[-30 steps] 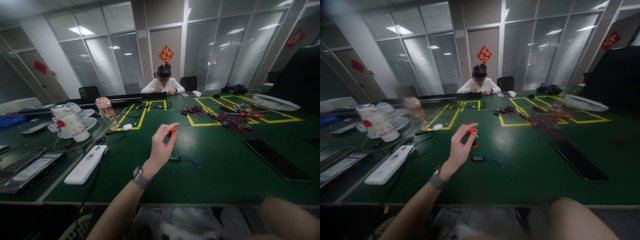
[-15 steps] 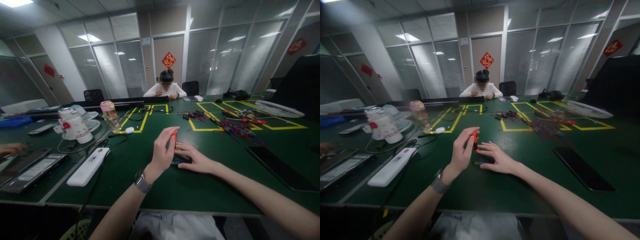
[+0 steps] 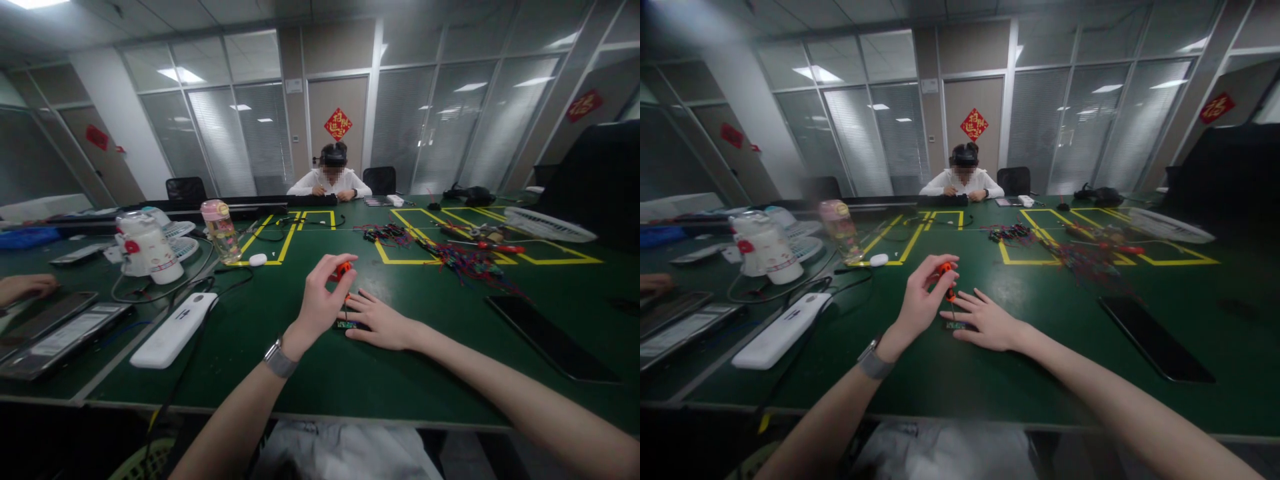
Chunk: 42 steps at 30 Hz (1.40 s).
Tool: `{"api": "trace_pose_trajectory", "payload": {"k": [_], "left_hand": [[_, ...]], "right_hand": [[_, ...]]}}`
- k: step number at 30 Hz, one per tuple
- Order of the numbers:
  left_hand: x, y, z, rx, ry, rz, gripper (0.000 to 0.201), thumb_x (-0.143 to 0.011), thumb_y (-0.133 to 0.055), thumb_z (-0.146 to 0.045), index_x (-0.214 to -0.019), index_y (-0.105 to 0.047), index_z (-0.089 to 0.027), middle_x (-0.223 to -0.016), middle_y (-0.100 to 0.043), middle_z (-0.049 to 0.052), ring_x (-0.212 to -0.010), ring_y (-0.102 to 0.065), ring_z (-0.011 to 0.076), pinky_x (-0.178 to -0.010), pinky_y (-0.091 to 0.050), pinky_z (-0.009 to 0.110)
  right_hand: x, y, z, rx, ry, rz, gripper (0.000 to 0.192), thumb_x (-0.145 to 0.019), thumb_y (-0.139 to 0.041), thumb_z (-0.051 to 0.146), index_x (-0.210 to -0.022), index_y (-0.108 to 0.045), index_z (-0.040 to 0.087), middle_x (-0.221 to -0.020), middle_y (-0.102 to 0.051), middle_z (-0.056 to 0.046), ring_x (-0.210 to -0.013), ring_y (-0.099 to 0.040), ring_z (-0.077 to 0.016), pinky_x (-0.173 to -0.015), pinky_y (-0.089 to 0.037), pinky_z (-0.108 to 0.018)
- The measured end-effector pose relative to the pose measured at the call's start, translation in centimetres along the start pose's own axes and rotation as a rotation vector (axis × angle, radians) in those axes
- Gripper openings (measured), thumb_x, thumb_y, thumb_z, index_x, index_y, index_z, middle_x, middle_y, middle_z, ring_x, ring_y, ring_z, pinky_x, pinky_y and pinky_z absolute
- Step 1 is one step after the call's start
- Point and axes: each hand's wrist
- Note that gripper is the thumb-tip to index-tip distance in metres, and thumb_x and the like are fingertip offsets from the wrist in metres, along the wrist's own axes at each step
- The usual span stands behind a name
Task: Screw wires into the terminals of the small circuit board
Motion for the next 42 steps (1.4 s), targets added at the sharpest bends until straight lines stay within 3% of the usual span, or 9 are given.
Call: {"api": "trace_pose_trajectory", "payload": {"k": [6,11,17,25,35,42], "left_hand": [[0.3,-0.2,0.0,0.068,0.022,0.053,0.026,-0.095,-0.047,-0.025,-0.118,-0.059,-0.021,-0.103,-0.061,0.006,-0.084,-0.064,0.0132,-0.072,-0.054,0.023],[0.3,-0.2,-0.1,0.111,-0.003,0.058,0.029,-0.097,-0.042,-0.027,-0.12,-0.059,-0.02,-0.107,-0.063,0.007,-0.083,-0.065,0.0127,-0.073,-0.055,0.023],[-0.1,0.2,0.0,-0.055,-0.061,-0.013,0.023,-0.091,-0.055,-0.026,-0.111,-0.065,-0.021,-0.092,-0.064,0.003,-0.076,-0.062,0.0116,-0.07,-0.052,0.023],[-0.3,0.3,0.0,-0.104,-0.083,-0.024,0.021,-0.089,-0.058,-0.023,-0.108,-0.065,-0.021,-0.086,-0.061,0.002,-0.074,-0.059,0.0113,-0.068,-0.05,0.022],[-0.1,0.2,-0.2,-0.124,-0.105,-0.002,0.024,-0.09,-0.055,-0.024,-0.111,-0.064,-0.02,-0.09,-0.062,0.003,-0.077,-0.059,0.012,-0.068,-0.049,0.023],[0.5,-0.1,-0.5,-0.073,-0.109,0.066,0.032,-0.095,-0.041,-0.021,-0.124,-0.057,-0.02,-0.104,-0.062,0.007,-0.086,-0.062,0.0145,-0.076,-0.052,0.025]], "right_hand": [[-0.1,0.2,0.3,0.013,0.01,0.019,0.042,-0.096,-0.041,0.048,-0.137,-0.046,0.038,-0.15,-0.039,-0.002,-0.142,-0.025,-0.0268,-0.115,-0.005,-0.058],[-0.2,0.1,0.3,0.012,-0.013,0.029,0.041,-0.096,-0.042,0.046,-0.136,-0.047,0.039,-0.147,-0.043,-0.003,-0.14,-0.03,-0.0271,-0.115,-0.006,-0.058],[-0.1,0.2,0.3,-0.056,-0.026,-0.003,0.04,-0.095,-0.045,0.046,-0.134,-0.049,0.039,-0.148,-0.042,-0.003,-0.14,-0.03,-0.0263,-0.116,-0.006,-0.057],[0.1,-0.3,-0.7,-0.337,-0.141,-0.18,0.032,-0.075,-0.072,0.049,-0.101,-0.074,0.03,-0.131,-0.06,-0.007,-0.128,-0.048,-0.0315,-0.114,-0.018,-0.058],[-0.1,-0.3,-0.6,-0.383,-0.127,-0.19,0.03,-0.076,-0.071,0.048,-0.097,-0.075,0.027,-0.127,-0.063,-0.008,-0.124,-0.051,-0.0304,-0.113,-0.022,-0.054],[0.1,-0.4,-0.4,-0.36,-0.128,-0.255,0.026,-0.075,-0.073,0.046,-0.093,-0.077,0.027,-0.12,-0.066,-0.007,-0.113,-0.055,-0.0286,-0.101,-0.04,-0.046]]}}
Point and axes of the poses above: each hand's wrist, its own x-axis away from the middle knuckle, its own y-axis out of the back of the hand, z = x × y
